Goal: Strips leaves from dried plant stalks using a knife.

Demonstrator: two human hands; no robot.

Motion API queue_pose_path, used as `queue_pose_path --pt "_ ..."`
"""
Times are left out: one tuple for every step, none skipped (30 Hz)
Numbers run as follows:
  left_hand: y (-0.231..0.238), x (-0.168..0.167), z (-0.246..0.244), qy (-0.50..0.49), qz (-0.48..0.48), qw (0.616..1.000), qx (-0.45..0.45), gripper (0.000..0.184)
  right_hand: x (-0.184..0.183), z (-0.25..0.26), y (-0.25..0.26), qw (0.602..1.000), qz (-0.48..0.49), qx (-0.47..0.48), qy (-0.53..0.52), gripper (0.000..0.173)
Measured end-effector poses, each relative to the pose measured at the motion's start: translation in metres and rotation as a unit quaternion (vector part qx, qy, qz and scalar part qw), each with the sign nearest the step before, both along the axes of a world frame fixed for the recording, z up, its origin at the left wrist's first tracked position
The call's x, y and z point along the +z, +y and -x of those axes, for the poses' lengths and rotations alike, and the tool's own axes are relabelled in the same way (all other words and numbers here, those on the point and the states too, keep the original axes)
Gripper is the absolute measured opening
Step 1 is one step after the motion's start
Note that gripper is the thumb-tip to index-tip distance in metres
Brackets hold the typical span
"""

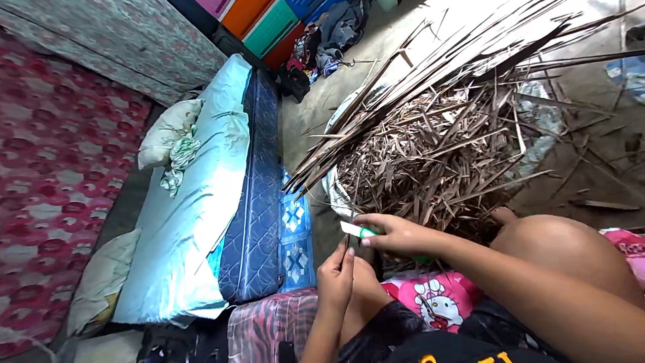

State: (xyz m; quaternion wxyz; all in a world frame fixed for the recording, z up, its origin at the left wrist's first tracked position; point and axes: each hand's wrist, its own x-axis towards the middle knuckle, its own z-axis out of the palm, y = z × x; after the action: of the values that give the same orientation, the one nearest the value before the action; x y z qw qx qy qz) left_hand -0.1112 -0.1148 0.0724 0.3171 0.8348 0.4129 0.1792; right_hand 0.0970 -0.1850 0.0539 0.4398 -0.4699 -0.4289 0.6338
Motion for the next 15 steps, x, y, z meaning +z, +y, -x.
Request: queue_pose_path --pt "-0.002 0.000 -0.002 0.002 -0.021 1.000 0.004 0.033 -0.001 0.001 0.001 1.000 0.002 0.011 0.014 0.051" --pt "-0.004 0.000 -0.004 0.008 -0.051 0.999 0.009 0.033 -0.001 0.000 0.001 0.999 0.005 0.014 0.029 0.054" --pt "-0.006 0.000 -0.005 0.012 -0.074 0.997 0.013 0.033 0.001 -0.001 0.000 0.999 0.010 0.014 0.043 0.056" --pt "-0.008 0.000 -0.007 0.013 -0.083 0.996 0.017 0.033 0.002 -0.001 -0.002 0.998 0.015 0.012 0.058 0.057" --pt "-0.009 -0.001 -0.008 0.009 -0.083 0.996 0.023 0.033 0.003 -0.002 -0.003 0.997 0.021 0.009 0.071 0.058" --pt "-0.009 -0.001 -0.010 0.002 -0.075 0.997 0.027 0.033 0.004 -0.002 -0.003 0.996 0.024 0.009 0.081 0.058" --pt "-0.009 -0.001 -0.011 -0.007 -0.063 0.998 0.031 0.032 0.004 -0.003 -0.003 0.996 0.025 0.010 0.089 0.059" --pt "-0.009 -0.001 -0.011 -0.018 -0.045 0.998 0.036 0.032 0.004 -0.003 -0.004 0.995 0.025 0.011 0.096 0.059" --pt "-0.009 -0.001 -0.011 -0.029 -0.030 0.998 0.041 0.032 0.004 -0.004 -0.004 0.995 0.024 0.013 0.101 0.059" --pt "-0.010 -0.001 -0.012 -0.035 -0.022 0.998 0.045 0.031 0.004 -0.004 -0.004 0.994 0.023 0.014 0.104 0.059" --pt "-0.010 0.000 -0.012 -0.038 -0.017 0.998 0.048 0.031 0.003 -0.004 -0.004 0.994 0.020 0.011 0.108 0.059" --pt "-0.012 0.000 -0.012 -0.036 -0.018 0.998 0.051 0.032 0.003 -0.003 -0.004 0.994 0.019 0.004 0.111 0.058" --pt "-0.013 0.000 -0.013 -0.035 -0.021 0.998 0.052 0.032 0.003 -0.002 -0.004 0.993 0.019 -0.005 0.112 0.057" --pt "-0.013 -0.001 -0.013 -0.031 -0.028 0.998 0.054 0.032 0.003 -0.001 -0.004 0.993 0.019 -0.014 0.113 0.056" --pt "-0.014 -0.002 -0.013 -0.025 -0.041 0.997 0.055 0.033 0.003 0.001 -0.004 0.993 0.022 -0.024 0.112 0.055"
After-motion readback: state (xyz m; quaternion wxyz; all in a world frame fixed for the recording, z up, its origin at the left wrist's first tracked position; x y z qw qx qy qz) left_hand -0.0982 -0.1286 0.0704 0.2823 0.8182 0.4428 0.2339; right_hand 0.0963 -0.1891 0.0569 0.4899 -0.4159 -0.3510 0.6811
